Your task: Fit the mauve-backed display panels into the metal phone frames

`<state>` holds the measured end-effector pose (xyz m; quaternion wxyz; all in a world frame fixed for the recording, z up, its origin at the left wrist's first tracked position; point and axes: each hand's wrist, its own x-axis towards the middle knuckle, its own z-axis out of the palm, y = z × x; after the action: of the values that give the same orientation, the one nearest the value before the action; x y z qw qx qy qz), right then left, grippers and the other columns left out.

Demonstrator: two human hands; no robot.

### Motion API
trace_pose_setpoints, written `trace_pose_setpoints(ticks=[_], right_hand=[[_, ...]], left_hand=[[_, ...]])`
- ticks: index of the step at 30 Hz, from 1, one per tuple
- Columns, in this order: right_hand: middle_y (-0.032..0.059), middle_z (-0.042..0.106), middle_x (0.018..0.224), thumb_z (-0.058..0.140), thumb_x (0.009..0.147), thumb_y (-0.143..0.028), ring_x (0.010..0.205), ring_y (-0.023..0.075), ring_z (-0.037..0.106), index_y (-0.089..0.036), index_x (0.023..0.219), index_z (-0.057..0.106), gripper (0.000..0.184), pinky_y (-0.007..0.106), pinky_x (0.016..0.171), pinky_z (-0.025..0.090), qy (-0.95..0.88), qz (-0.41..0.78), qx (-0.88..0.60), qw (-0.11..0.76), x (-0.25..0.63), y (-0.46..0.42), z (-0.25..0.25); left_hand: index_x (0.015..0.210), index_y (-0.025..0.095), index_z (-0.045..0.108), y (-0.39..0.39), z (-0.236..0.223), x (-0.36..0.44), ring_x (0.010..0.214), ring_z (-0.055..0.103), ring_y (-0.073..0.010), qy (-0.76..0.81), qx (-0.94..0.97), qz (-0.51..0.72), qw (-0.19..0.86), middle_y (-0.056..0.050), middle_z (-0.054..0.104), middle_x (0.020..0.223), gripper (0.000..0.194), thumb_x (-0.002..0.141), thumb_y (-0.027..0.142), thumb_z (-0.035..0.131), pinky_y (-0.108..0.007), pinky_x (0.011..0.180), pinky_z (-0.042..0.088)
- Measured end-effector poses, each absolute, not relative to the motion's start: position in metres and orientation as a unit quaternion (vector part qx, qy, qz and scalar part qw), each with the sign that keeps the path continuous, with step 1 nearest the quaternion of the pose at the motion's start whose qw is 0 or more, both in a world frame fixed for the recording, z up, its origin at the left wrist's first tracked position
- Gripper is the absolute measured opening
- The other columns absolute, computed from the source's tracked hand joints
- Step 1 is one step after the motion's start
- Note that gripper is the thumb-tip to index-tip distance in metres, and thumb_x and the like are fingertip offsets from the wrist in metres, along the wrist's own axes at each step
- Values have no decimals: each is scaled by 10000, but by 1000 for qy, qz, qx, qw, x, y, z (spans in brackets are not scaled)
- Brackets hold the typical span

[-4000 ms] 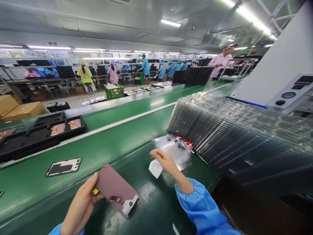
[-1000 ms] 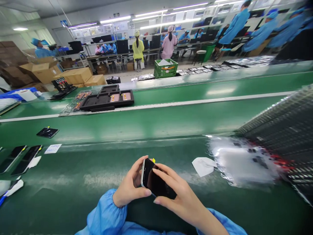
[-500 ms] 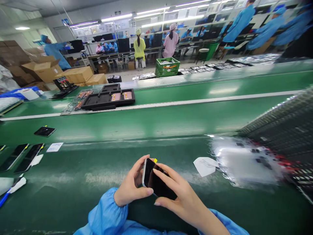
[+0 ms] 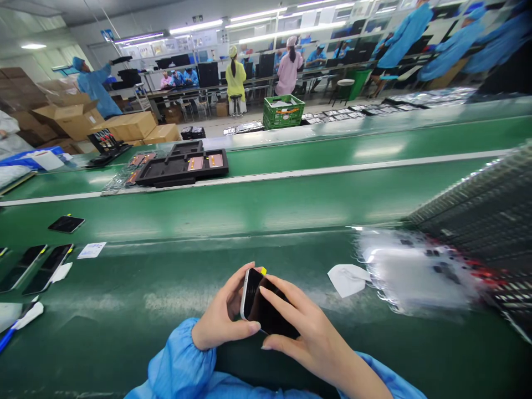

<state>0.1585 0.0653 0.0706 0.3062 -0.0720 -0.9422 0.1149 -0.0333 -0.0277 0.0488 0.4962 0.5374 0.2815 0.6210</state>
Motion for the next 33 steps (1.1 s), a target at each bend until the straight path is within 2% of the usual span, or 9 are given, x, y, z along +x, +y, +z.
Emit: trace_pose_setpoints(ticks=[8, 13, 25, 29, 33], right_hand=[[155, 375, 1436, 637, 886, -403, 1354, 207, 352, -139, 1448, 339, 689, 341, 1102, 396, -941, 129, -57, 307, 159, 64, 74], [157, 348, 1457, 643, 885, -384, 1366, 216, 330, -135, 1450, 337, 690, 362, 1106, 391, -943, 136, -52, 299, 160, 64, 75], [156, 329, 1469, 630, 898, -355, 1370, 233, 310, -122, 1437, 342, 654, 385, 1115, 375, -945, 128, -48, 296, 161, 60, 79], [174, 373, 1455, 628, 882, -449, 1372, 267, 327, -121, 1427, 350, 694, 456, 1080, 387, -950, 79, -55, 298, 159, 59, 80], [182, 417, 1434, 630, 832, -578, 1387, 299, 321, -112, 1410, 366, 788, 541, 1082, 336, -948, -1, -82, 308, 156, 56, 78]], left_hand=[[1507, 370, 341, -27, 48, -33, 1398, 344, -192, 260, 541, 622, 503, -81, 342, 1515, 809, 813, 141, 689, -288, 1154, 275], [1523, 354, 310, -29, 46, -34, 1411, 320, -223, 253, 541, 623, 505, -101, 316, 1525, 844, 802, 150, 697, -330, 1165, 258], [1512, 366, 335, -30, 55, -35, 1402, 335, -178, 243, 551, 618, 505, -76, 342, 1515, 848, 787, 121, 699, -268, 1157, 252], [1519, 355, 324, -30, 50, -36, 1417, 308, -202, 223, 540, 622, 522, -76, 314, 1531, 857, 784, 166, 721, -290, 1165, 247], [1538, 382, 264, -30, 44, -33, 1459, 205, -205, 210, 518, 624, 546, -48, 221, 1577, 842, 834, 263, 710, -288, 1189, 200]])
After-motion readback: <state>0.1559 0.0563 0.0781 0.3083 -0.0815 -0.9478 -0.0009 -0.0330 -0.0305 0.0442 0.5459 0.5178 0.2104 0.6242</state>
